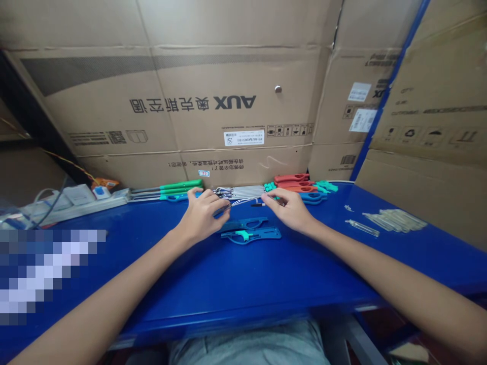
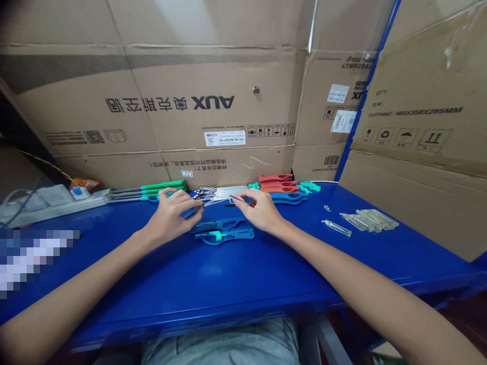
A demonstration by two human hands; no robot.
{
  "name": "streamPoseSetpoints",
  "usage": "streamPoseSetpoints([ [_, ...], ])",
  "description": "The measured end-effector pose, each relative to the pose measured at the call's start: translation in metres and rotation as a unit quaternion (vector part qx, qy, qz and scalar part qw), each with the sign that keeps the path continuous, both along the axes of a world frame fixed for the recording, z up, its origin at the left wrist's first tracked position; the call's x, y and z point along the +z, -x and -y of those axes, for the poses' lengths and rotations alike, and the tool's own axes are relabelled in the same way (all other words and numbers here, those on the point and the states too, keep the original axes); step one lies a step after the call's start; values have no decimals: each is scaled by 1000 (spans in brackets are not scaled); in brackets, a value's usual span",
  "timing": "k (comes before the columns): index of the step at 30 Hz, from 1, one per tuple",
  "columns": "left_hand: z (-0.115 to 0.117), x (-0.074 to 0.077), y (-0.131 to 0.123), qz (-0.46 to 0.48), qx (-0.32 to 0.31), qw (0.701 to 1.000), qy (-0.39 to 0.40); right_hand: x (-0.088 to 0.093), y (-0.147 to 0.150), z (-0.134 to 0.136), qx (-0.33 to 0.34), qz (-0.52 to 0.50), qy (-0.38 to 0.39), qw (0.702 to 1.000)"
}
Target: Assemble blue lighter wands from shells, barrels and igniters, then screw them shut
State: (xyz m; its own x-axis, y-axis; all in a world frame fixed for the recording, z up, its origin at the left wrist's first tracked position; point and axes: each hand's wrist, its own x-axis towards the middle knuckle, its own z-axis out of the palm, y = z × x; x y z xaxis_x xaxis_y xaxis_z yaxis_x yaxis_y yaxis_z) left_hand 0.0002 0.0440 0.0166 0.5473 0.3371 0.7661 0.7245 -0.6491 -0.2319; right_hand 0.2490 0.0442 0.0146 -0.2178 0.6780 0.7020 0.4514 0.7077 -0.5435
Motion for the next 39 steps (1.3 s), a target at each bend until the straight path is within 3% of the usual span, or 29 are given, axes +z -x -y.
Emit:
streamPoseSetpoints([
  [4,-5,-3,5,-30,-12,998,56,-5,0,2,-29,81,-7,996],
  [10,-5,-2,7,-28,20,994,106,-6,-3,4,5,177,5,984],
  [23,-3,-2,8,-21,-10,980,199,-10,-3,6,146,204,-5,968],
  [33,-3,5,14,-65,-37,959,273,-7,-4,7,138,211,-38,967],
  [39,1,16,17,-79,-15,937,341,-7,-4,7,139,220,-32,965],
])
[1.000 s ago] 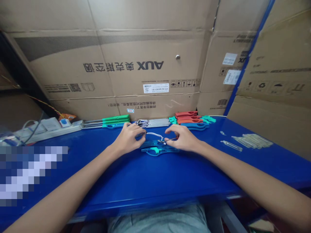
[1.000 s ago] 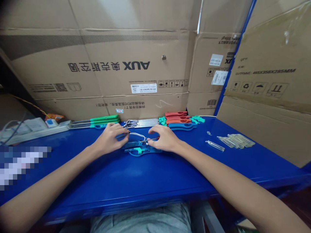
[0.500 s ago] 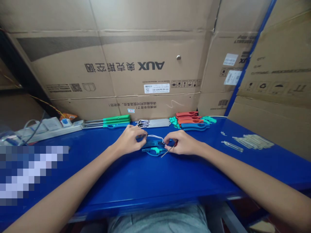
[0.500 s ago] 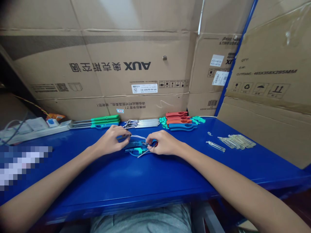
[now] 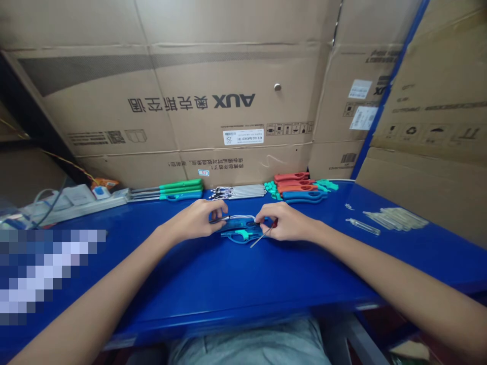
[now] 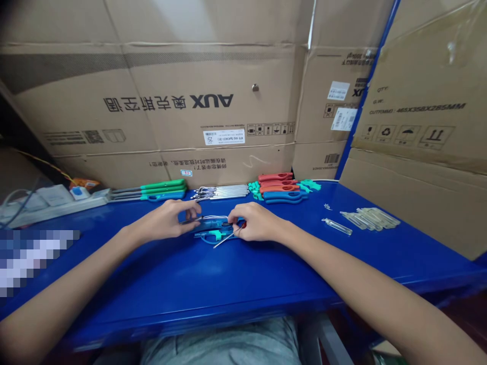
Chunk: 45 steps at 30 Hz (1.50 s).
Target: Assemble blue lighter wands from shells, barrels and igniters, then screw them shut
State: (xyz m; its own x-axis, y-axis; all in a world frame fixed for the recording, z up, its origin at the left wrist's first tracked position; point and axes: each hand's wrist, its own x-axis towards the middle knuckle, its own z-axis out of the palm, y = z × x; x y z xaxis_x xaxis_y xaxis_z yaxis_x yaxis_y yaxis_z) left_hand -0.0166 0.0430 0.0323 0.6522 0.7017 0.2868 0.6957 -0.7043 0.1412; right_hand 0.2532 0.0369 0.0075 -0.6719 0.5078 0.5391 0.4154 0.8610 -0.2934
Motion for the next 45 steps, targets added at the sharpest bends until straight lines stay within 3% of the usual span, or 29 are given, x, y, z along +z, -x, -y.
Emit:
streamPoseSetpoints([
  [8,11,12,-4,-88,6,995,49,2,0,2,-2,4,-10,1000],
  [22,9,12,0,-43,8,986,160,5,2,9,10,23,-2,1000],
  [32,12,11,-5,-27,-8,982,186,7,2,9,22,3,-22,999],
  [45,12,12,-4,-20,-27,988,151,4,-2,3,27,-15,-29,999],
])
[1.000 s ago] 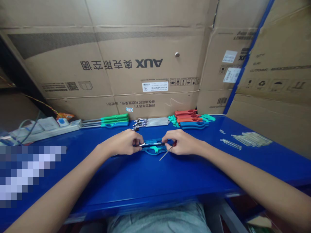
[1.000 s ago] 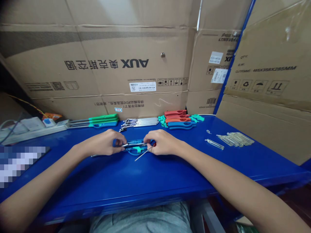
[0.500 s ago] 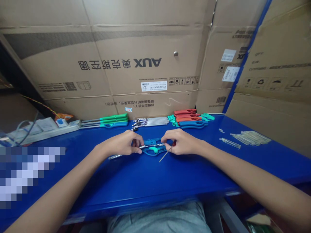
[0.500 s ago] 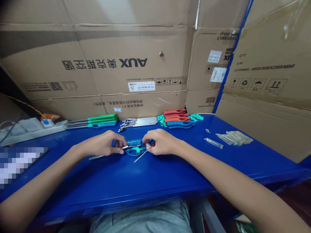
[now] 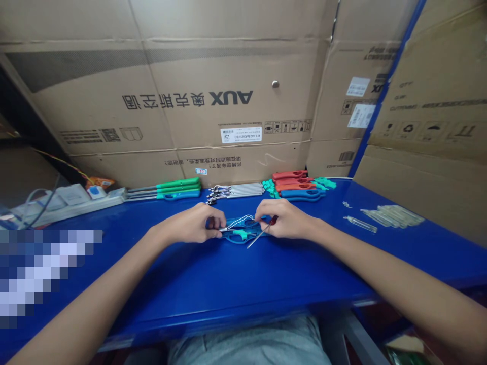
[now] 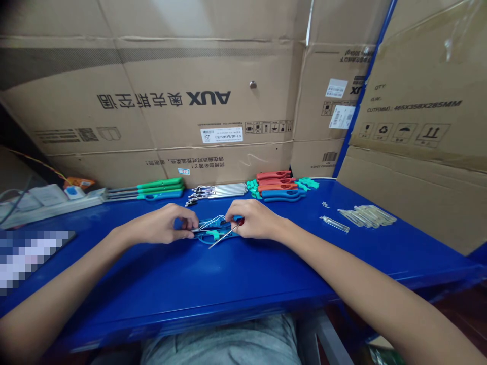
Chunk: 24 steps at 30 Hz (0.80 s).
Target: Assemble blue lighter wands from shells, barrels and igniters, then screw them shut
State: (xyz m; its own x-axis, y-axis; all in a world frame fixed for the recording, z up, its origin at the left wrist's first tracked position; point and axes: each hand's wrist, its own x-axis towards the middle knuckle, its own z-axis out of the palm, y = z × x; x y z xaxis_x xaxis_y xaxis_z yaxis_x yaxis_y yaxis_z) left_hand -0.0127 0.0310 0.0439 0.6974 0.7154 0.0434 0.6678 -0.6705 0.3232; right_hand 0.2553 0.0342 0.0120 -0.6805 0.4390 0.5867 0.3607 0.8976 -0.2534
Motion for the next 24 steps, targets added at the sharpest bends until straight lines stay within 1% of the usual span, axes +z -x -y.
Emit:
streamPoseSetpoints([
  [7,1,1,-1,-6,12,1000,-4,1,1,3,-3,-2,-4,1000],
  [12,0,-1,-1,-12,13,1000,3,1,1,3,-5,20,5,1000],
  [19,-1,-5,-1,-16,8,1000,-3,4,1,5,-3,76,44,996],
  [24,2,-5,-4,-23,1,1000,-9,3,2,6,-3,93,65,994],
])
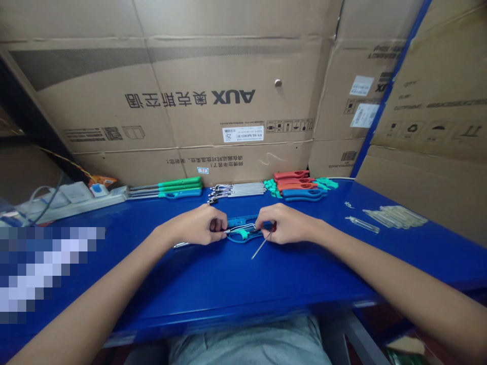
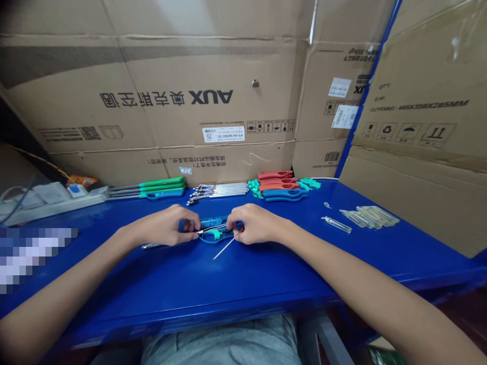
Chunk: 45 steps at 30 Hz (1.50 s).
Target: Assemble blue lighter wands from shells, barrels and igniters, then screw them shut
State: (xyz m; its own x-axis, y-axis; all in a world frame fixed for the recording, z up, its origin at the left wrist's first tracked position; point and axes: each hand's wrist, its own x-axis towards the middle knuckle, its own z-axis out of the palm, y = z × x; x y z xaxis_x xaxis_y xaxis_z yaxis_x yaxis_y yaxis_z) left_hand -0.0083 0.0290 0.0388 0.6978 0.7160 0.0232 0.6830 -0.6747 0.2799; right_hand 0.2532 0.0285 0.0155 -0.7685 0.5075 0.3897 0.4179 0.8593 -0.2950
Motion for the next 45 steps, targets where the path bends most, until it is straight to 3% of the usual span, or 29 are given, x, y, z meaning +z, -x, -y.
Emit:
streamPoseSetpoints([
  [9,4,-15,-17,23,-24,997,-74,-2,1,-1,-1,12,11,1000],
  [22,6,-22,-21,48,-27,996,-75,-1,2,2,8,10,8,1000],
  [45,8,-18,-23,45,-61,993,-90,-2,1,0,22,-27,-22,999],
])
